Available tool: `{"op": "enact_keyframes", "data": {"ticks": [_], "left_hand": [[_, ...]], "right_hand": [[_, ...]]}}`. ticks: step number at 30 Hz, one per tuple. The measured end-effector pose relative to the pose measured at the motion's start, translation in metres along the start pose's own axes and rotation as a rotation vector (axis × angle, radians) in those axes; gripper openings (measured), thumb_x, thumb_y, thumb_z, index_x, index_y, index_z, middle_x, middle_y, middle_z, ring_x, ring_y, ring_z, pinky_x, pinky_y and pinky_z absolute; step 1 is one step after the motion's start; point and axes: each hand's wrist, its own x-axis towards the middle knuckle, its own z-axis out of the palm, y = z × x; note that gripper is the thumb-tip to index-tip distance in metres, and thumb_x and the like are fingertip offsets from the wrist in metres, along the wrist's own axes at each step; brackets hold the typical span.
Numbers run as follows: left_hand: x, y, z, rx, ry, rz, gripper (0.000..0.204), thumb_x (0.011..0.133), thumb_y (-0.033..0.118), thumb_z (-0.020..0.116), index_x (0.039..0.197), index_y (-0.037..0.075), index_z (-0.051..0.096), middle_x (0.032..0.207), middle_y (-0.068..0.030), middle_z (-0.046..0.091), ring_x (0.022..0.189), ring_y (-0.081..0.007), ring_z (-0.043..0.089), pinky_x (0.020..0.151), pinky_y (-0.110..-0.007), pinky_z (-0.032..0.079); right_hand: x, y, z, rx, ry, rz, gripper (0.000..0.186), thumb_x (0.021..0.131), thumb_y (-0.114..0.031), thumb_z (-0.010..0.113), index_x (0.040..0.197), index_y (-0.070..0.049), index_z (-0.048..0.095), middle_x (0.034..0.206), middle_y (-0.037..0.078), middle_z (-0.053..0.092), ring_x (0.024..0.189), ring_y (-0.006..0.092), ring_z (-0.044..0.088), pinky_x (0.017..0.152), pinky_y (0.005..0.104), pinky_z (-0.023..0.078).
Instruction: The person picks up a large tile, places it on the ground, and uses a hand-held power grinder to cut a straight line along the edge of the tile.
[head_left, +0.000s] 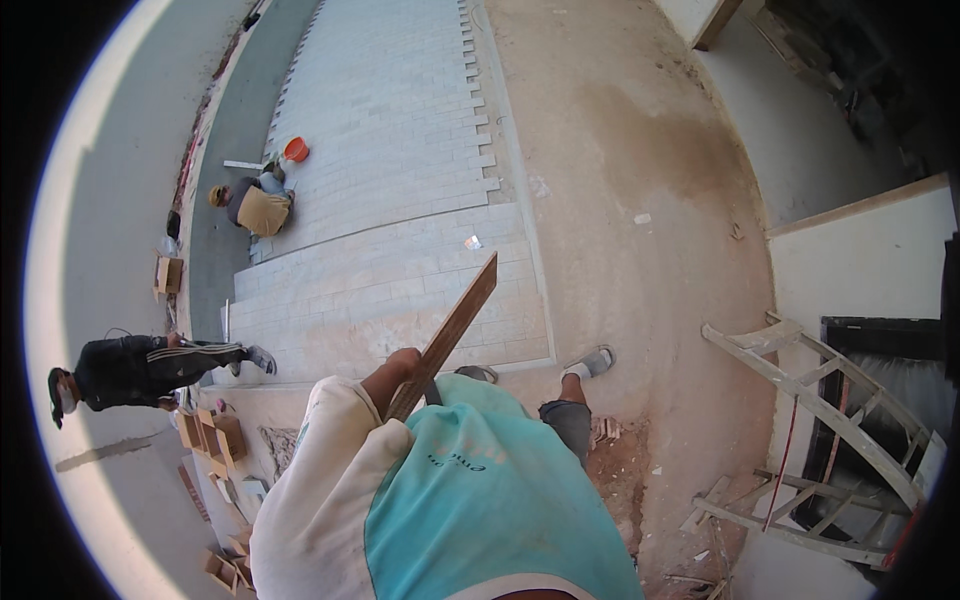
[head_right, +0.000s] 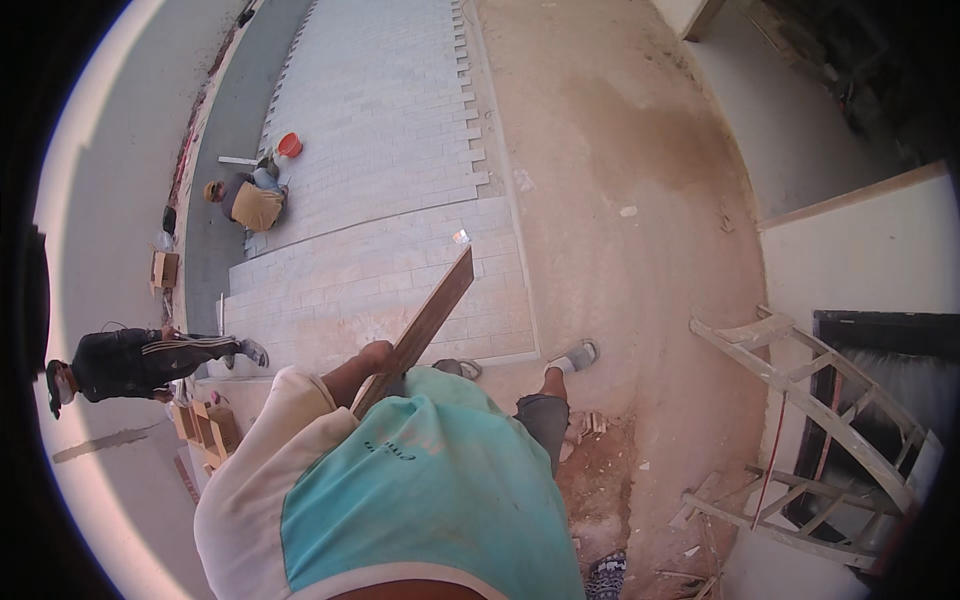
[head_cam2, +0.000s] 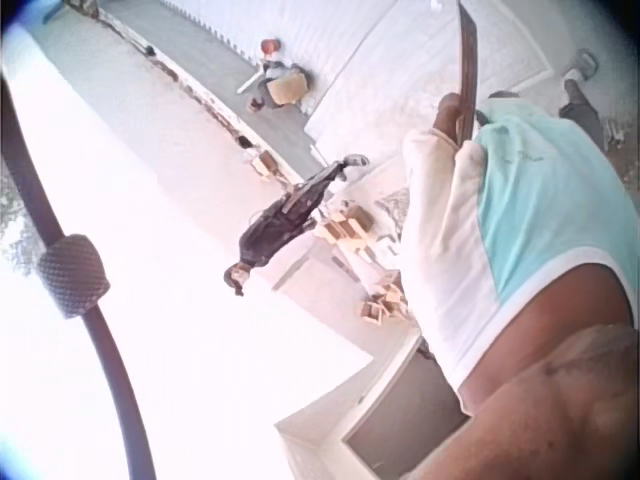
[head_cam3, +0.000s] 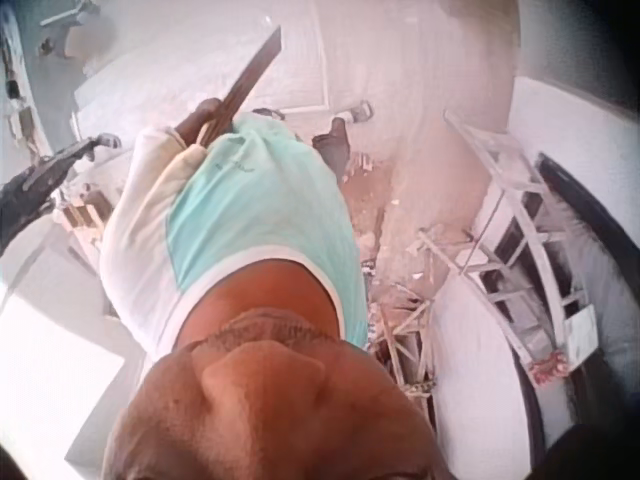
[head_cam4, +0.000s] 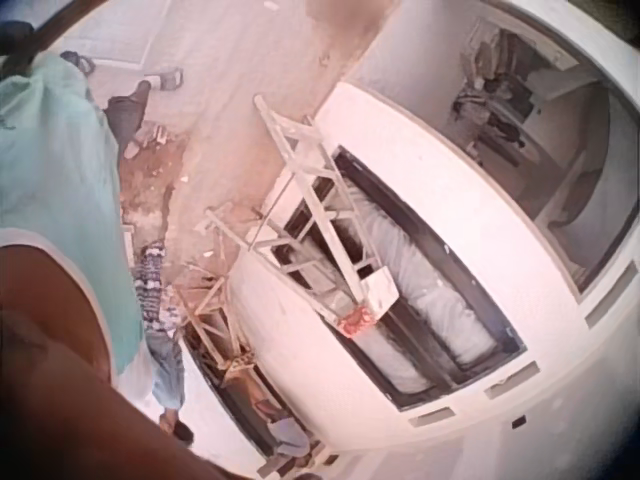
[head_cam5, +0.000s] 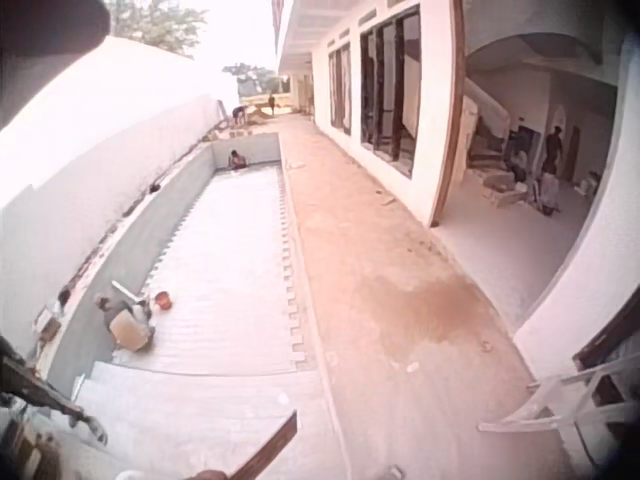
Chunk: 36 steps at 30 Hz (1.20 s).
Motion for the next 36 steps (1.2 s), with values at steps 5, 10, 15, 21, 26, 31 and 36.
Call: {"op": "enact_keyframes", "data": {"ticks": [5, 10, 15, 21, 26, 31, 36], "left_hand": [[0.001, 0.078, 0.011, -0.125, 0.032, -0.129, 0.039, 0.071, 0.028, 0.062, 0.097, 0.000, 0.069, 0.104, -0.0227, 0.065, 0.099, -0.0350, 0.062, 0.086, -0.041, 0.049], [0.021, 0.172, 0.015, -0.258, 0.095, -0.181, 0.043, 0.068, 0.033, 0.067, 0.095, 0.000, 0.069, 0.102, -0.0229, 0.065, 0.096, -0.0340, 0.063, 0.084, -0.040, 0.050], [0.056, 0.255, 0.038, -0.392, -0.012, -0.265, 0.054, 0.065, 0.040, 0.069, 0.101, 0.000, 0.068, 0.107, -0.0211, 0.065, 0.102, -0.0320, 0.062, 0.086, -0.038, 0.049], [0.136, 0.348, 0.031, -0.662, 0.036, -0.297, 0.050, 0.058, 0.040, 0.078, 0.090, 0.003, 0.071, 0.098, -0.0230, 0.066, 0.098, -0.0333, 0.063, 0.085, -0.038, 0.048], [0.191, 0.415, -0.064, -0.563, -0.007, -0.364, 0.049, 0.060, 0.034, 0.072, 0.098, 0.004, 0.070, 0.102, -0.0171, 0.067, 0.093, -0.0298, 0.065, 0.081, -0.039, 0.051], [0.198, 0.515, -0.186, -0.772, 0.136, -0.323, 0.041, 0.064, 0.027, 0.065, 0.096, 0.002, 0.069, 0.099, -0.0219, 0.066, 0.094, -0.0356, 0.063, 0.081, -0.041, 0.050], [0.204, 0.613, -0.260, -0.831, 0.241, -0.405, 0.034, 0.069, 0.023, 0.062, 0.097, 0.004, 0.069, 0.098, -0.0214, 0.066, 0.094, -0.0357, 0.063, 0.081, -0.043, 0.050]], "right_hand": [[0.109, -0.157, -0.055, -0.066, -0.018, -0.061, 0.029, 0.089, -0.031, 0.058, 0.092, -0.003, 0.057, 0.076, 0.008, 0.057, 0.069, 0.0209, 0.057, 0.055, 0.0318, 0.047], [0.202, -0.391, -0.102, -0.039, 0.088, -0.217, 0.033, 0.089, -0.033, 0.057, 0.098, -0.002, 0.059, 0.081, 0.010, 0.060, 0.076, 0.0231, 0.059, 0.060, 0.0326, 0.048], [0.234, -0.717, -0.096, 0.013, -0.081, -0.631, 0.028, 0.089, -0.028, 0.058, 0.099, -0.003, 0.055, 0.077, 0.004, 0.054, 0.064, 0.0161, 0.055, 0.051, 0.0267, 0.044], [0.198, -0.944, -0.002, -0.090, -0.143, -0.975, 0.025, 0.091, -0.029, 0.058, 0.096, -0.004, 0.054, 0.077, 0.004, 0.055, 0.058, 0.0131, 0.054, 0.045, 0.0241, 0.044], [0.246, -0.957, 0.036, -0.475, -0.253, -0.536, 0.029, 0.090, -0.026, 0.057, 0.099, 0.001, 0.053, 0.081, 0.009, 0.054, 0.065, 0.0196, 0.056, 0.053, 0.0297, 0.049], [0.257, -1.023, 0.037, -0.761, -0.228, -0.414, 0.030, 0.090, -0.027, 0.057, 0.100, 0.001, 0.053, 0.083, 0.010, 0.055, 0.067, 0.0204, 0.057, 0.055, 0.0307, 0.050], [0.281, -1.156, 0.074, -0.871, -0.256, -0.486, 0.032, 0.090, -0.027, 0.058, 0.102, 0.002, 0.053, 0.084, 0.010, 0.056, 0.070, 0.0212, 0.058, 0.057, 0.0318, 0.050]]}}
